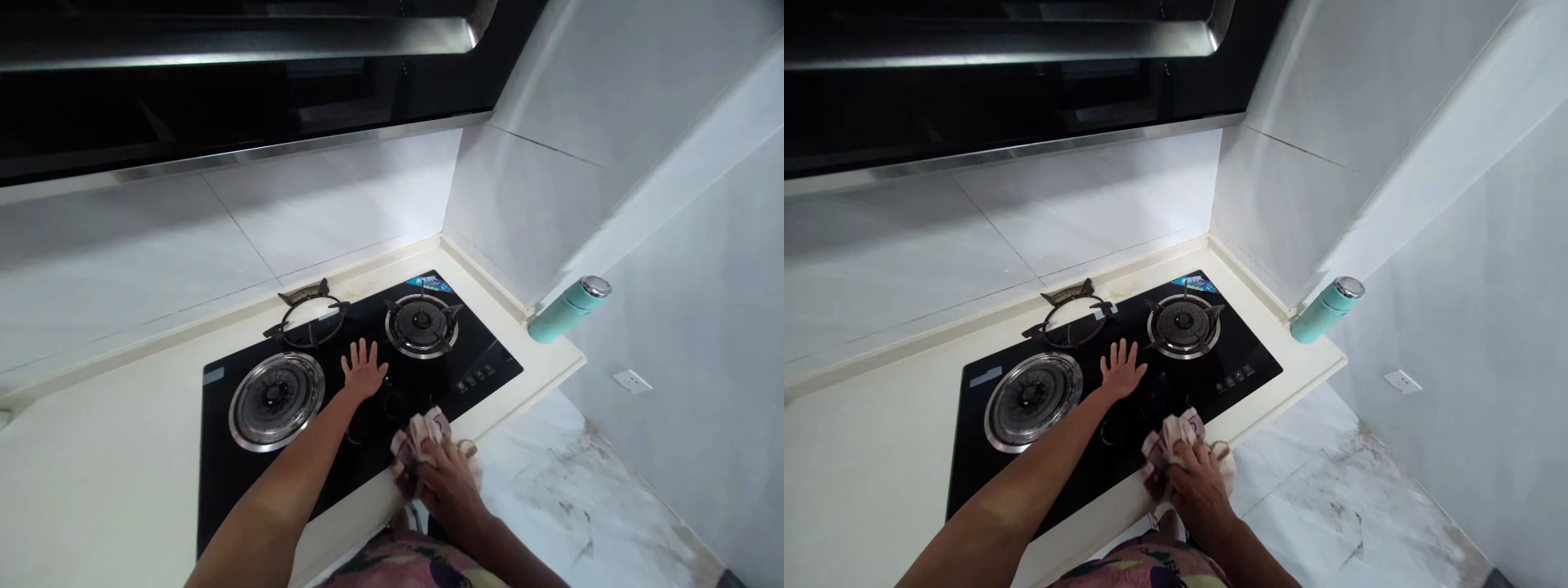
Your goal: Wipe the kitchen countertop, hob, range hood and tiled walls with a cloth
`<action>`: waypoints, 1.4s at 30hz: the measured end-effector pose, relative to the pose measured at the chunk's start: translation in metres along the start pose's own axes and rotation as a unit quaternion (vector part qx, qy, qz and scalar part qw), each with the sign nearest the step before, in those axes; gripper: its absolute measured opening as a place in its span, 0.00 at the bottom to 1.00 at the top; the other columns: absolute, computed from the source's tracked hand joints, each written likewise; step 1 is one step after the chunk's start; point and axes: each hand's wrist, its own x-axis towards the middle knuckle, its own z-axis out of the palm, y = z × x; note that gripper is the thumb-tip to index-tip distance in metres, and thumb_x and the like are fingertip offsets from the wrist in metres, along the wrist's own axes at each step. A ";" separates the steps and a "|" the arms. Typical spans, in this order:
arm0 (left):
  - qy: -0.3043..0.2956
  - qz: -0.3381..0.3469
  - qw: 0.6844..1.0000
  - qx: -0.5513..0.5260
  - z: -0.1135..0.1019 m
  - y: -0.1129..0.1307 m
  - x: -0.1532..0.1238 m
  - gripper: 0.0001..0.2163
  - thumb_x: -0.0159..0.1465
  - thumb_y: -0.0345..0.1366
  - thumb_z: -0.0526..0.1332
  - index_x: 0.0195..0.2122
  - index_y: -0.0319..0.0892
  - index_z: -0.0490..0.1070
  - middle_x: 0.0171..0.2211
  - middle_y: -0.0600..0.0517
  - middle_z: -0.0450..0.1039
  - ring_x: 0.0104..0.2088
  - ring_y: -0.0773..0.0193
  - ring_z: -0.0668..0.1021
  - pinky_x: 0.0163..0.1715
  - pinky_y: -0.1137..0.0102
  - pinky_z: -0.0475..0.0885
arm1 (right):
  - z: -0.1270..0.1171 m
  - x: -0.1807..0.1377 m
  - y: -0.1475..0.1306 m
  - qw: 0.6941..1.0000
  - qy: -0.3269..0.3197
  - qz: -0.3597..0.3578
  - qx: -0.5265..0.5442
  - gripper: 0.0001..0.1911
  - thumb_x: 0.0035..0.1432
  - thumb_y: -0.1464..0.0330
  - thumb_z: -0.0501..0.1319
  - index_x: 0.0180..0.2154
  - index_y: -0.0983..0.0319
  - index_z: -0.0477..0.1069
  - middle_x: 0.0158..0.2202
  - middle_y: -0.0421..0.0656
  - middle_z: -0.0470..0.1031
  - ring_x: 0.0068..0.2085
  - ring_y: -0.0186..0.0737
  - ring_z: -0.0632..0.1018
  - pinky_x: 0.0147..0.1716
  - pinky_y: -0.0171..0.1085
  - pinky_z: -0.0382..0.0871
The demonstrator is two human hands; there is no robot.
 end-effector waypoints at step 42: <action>-0.009 0.002 1.000 -0.005 -0.006 0.003 0.000 0.35 0.75 0.53 0.44 0.78 0.44 0.39 0.78 0.45 0.24 0.77 0.42 0.34 0.73 0.38 0.39 | -0.071 0.002 0.187 0.923 0.236 0.301 -0.048 0.19 0.62 0.65 0.52 0.48 0.62 0.76 0.50 0.54 0.72 0.52 0.55 0.71 0.55 0.53 0.66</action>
